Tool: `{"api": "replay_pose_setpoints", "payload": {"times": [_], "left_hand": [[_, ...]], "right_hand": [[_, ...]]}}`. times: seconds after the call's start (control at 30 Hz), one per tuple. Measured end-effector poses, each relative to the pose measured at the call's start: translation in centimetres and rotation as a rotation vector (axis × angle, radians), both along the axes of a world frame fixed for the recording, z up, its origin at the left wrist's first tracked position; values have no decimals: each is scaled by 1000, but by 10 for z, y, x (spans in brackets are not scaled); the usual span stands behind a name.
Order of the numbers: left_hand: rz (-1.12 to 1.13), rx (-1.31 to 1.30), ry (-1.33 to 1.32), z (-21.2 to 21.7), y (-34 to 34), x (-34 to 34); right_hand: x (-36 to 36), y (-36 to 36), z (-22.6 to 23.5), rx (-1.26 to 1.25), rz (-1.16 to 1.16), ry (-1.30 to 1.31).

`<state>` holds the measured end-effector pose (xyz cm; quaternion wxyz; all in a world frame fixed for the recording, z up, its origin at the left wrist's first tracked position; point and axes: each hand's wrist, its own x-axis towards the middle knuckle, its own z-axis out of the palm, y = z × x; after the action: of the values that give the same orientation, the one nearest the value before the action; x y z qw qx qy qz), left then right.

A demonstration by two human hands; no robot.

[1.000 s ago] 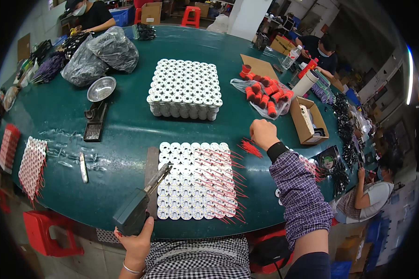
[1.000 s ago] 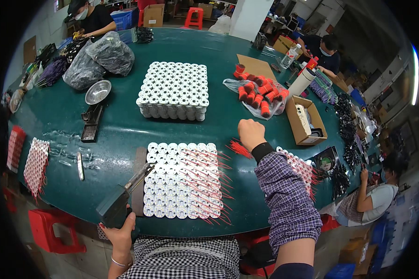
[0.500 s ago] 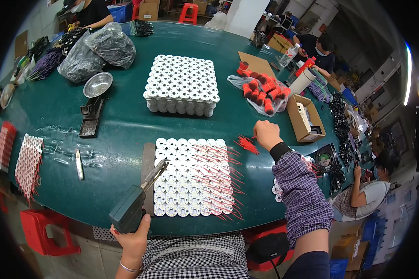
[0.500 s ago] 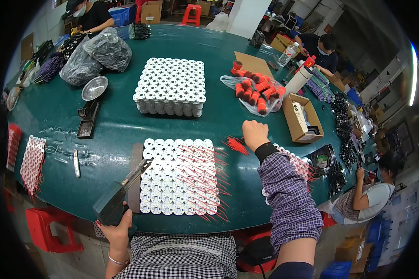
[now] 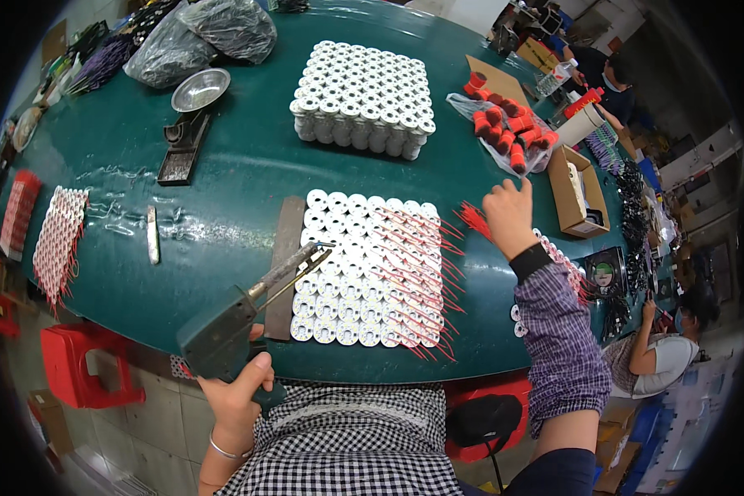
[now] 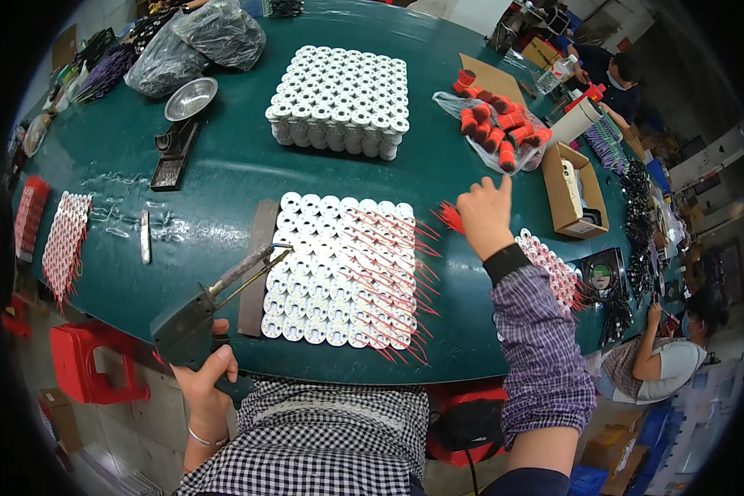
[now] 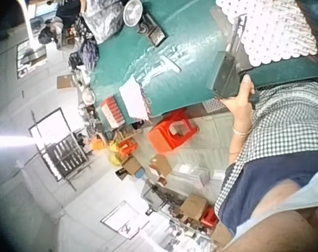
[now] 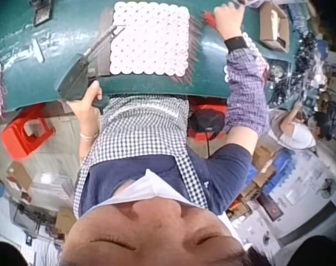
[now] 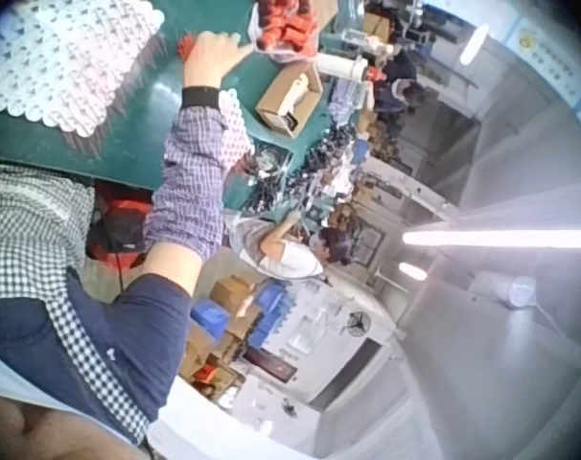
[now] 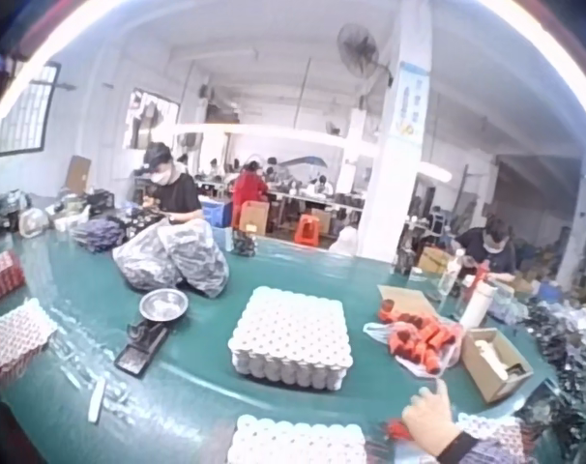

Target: The person picks up wires and solders them onto LED circuit boards using a soldering iron.

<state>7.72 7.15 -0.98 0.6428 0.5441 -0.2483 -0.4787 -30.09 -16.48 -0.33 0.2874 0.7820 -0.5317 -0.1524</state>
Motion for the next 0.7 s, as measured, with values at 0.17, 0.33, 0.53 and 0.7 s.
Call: {"api": "replay_pose_setpoints", "payload": {"times": [0.17,0.33,0.53,0.7], "left_hand": [[-78,41,194,-4,2,16],[-173,118,88,-16,4,11],[-295,121,-82,-12,3,2],[-333,33,-249,-19,2,-6]], "right_hand": [[51,68,9,-46,218,-872],[115,136,-1,97,319,-1202],[129,147,-28,77,300,-1207],[131,150,-34,81,310,-1111]]}}
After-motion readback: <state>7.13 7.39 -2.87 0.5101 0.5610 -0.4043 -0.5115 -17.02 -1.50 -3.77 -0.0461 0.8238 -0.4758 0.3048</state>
